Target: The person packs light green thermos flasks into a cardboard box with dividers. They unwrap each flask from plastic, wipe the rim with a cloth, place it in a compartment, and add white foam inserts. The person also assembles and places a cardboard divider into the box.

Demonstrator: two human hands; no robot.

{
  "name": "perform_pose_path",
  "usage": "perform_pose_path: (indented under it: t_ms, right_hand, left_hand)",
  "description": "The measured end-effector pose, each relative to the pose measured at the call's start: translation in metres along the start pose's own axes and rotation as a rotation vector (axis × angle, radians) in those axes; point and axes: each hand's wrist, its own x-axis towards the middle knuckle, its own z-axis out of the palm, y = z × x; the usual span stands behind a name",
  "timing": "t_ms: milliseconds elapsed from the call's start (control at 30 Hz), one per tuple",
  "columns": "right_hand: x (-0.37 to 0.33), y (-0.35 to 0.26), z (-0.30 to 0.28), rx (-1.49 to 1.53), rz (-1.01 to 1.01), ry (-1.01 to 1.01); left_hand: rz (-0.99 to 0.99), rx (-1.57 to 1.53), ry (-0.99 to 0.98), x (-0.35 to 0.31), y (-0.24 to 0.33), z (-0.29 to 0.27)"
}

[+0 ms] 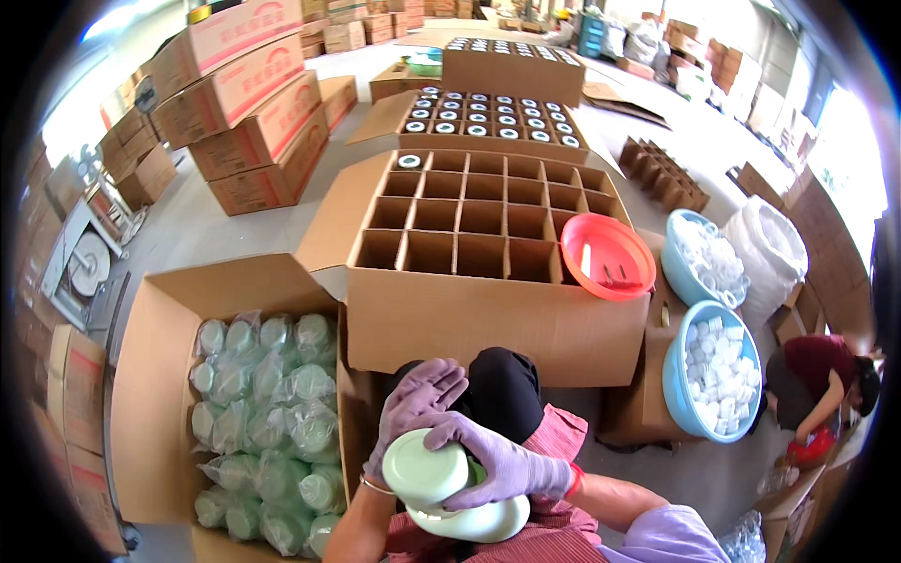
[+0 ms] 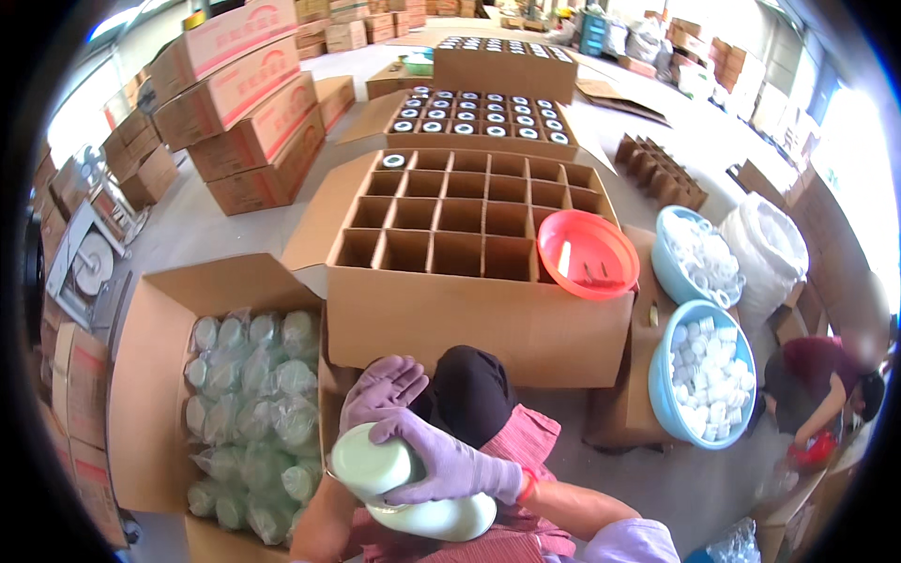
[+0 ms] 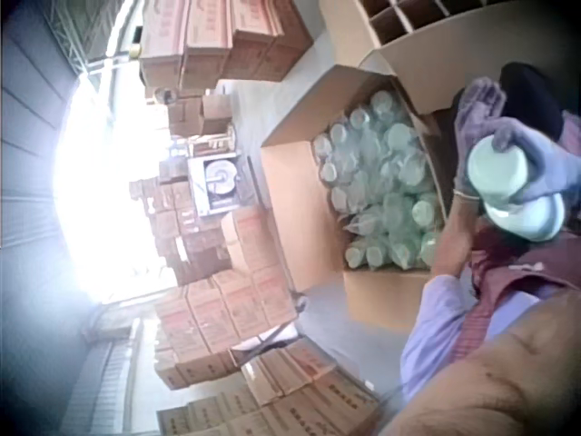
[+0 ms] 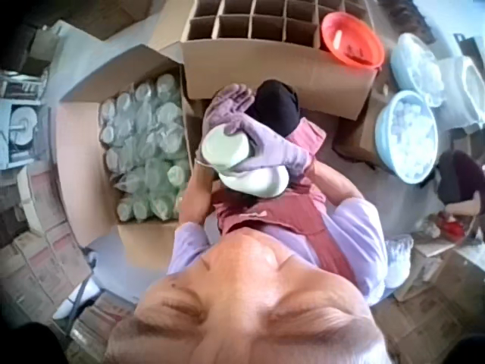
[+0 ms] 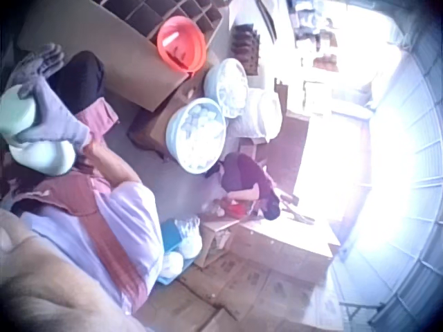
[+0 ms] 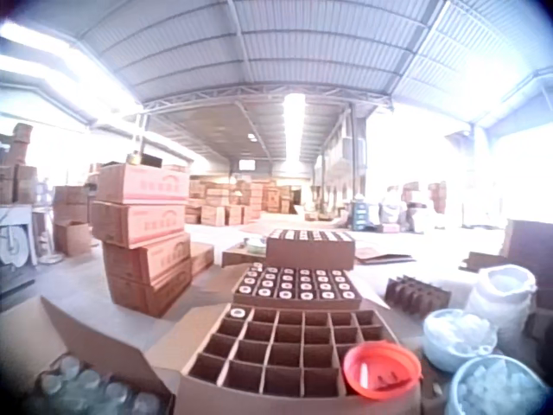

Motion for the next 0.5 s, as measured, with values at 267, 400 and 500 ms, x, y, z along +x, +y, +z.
perform_pose_path:
  t_ms: [267,400,500]
  right_hand:
    - [0.009,0.018,-0.15,0.045,0.038,0.943]
    - [-0.037,0.076,-0.302,-1.059,0.17,1.244]
    - [-0.06,0.102,-0.36,-1.21,0.328,1.199]
  left_hand:
    - [0.009,0.268,0.108,-0.061,0.022,-0.017]
    - [-0.29,0.564,0.064,-0.093,0.04,0.052]
    - [-0.332,0.457,-0.089,-0.091,0.046,0.041]
